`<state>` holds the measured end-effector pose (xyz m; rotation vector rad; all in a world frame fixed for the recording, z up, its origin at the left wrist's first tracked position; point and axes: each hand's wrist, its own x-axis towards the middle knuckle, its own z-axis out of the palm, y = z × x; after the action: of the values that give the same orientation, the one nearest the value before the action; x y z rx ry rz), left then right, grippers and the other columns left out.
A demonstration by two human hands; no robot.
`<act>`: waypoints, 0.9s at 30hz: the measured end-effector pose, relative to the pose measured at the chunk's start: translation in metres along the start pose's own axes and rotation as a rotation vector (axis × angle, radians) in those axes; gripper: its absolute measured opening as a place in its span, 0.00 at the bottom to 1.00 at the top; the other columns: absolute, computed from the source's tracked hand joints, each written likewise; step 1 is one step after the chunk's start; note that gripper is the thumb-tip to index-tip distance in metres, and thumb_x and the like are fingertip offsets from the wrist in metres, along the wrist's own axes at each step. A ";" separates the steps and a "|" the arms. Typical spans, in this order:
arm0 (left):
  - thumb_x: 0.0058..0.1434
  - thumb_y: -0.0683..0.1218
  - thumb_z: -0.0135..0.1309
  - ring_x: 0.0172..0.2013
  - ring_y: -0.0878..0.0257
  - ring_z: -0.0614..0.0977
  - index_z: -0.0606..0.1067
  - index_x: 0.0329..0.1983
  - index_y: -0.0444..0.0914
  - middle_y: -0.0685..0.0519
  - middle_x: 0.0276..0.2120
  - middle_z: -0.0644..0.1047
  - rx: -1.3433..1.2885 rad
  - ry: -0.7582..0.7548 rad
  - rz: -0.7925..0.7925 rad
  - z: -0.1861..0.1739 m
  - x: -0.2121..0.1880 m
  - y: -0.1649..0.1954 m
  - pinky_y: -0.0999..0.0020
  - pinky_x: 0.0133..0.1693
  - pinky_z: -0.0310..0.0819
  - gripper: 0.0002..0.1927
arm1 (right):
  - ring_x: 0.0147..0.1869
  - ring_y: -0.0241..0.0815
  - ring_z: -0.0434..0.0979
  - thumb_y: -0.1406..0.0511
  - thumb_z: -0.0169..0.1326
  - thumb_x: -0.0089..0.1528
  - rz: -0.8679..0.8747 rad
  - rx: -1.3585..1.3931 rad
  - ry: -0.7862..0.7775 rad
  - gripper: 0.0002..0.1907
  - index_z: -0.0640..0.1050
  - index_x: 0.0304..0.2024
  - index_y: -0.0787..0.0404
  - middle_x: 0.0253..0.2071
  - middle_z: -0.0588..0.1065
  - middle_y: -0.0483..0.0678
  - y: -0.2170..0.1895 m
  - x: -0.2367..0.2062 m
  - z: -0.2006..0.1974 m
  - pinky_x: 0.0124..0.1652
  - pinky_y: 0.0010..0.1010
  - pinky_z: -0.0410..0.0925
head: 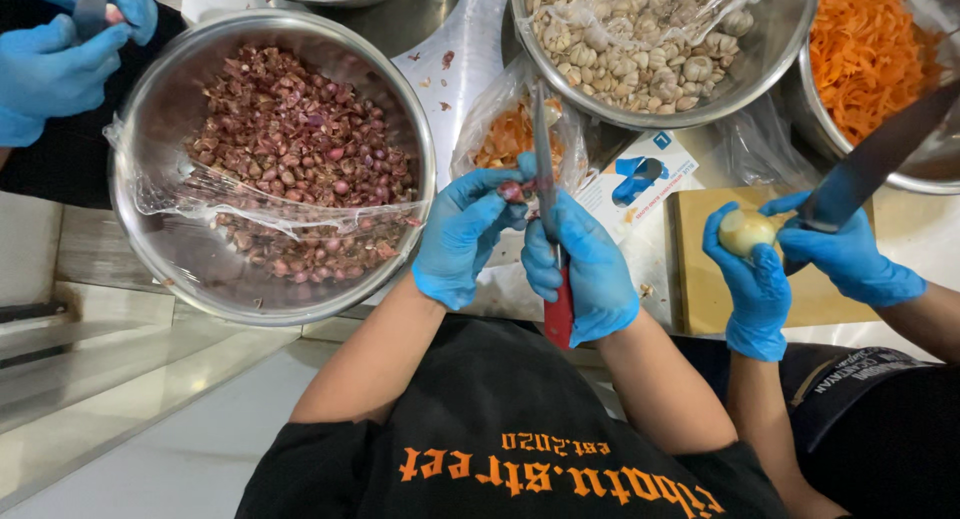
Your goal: The person peels shallots at a stainless steel prep table, using a small paring knife to trim the root ends and remove the outer skins, dropping the peeled shallots into a large metal bowl and the skins into a plastic bag. Coworkers alongside peel garlic and onions into nearby bowls.
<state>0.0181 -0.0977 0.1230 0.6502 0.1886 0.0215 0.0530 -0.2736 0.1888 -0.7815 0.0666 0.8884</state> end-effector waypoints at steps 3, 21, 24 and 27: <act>0.68 0.39 0.57 0.48 0.62 0.82 0.76 0.57 0.33 0.48 0.52 0.80 -0.074 -0.022 0.028 0.000 0.004 -0.001 0.65 0.53 0.77 0.15 | 0.23 0.32 0.62 0.56 0.42 0.73 -0.016 -0.062 0.016 0.27 0.61 0.72 0.57 0.29 0.66 0.43 -0.004 0.004 0.003 0.22 0.23 0.60; 0.67 0.34 0.55 0.42 0.63 0.84 0.76 0.51 0.31 0.49 0.44 0.83 0.273 0.106 0.215 0.011 -0.006 -0.003 0.66 0.47 0.81 0.10 | 0.32 0.31 0.60 0.72 0.41 0.69 -0.266 -0.893 -0.019 0.37 0.50 0.80 0.53 0.30 0.64 0.40 -0.008 -0.001 0.022 0.34 0.21 0.62; 0.67 0.33 0.56 0.40 0.64 0.84 0.76 0.51 0.31 0.49 0.42 0.83 0.305 0.127 0.243 0.010 -0.007 -0.009 0.68 0.46 0.80 0.10 | 0.34 0.31 0.60 0.71 0.42 0.70 -0.349 -0.958 0.010 0.36 0.51 0.80 0.54 0.30 0.63 0.40 -0.001 -0.001 0.020 0.37 0.21 0.63; 0.66 0.33 0.57 0.42 0.65 0.83 0.76 0.53 0.31 0.49 0.44 0.82 0.307 0.157 0.254 0.009 -0.005 -0.012 0.70 0.47 0.79 0.12 | 0.35 0.31 0.61 0.70 0.43 0.72 -0.395 -0.938 0.030 0.32 0.54 0.79 0.55 0.33 0.65 0.40 0.006 0.004 0.016 0.39 0.22 0.64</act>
<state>0.0144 -0.1128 0.1232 0.9767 0.2621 0.2933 0.0473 -0.2588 0.1959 -1.6115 -0.4984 0.4965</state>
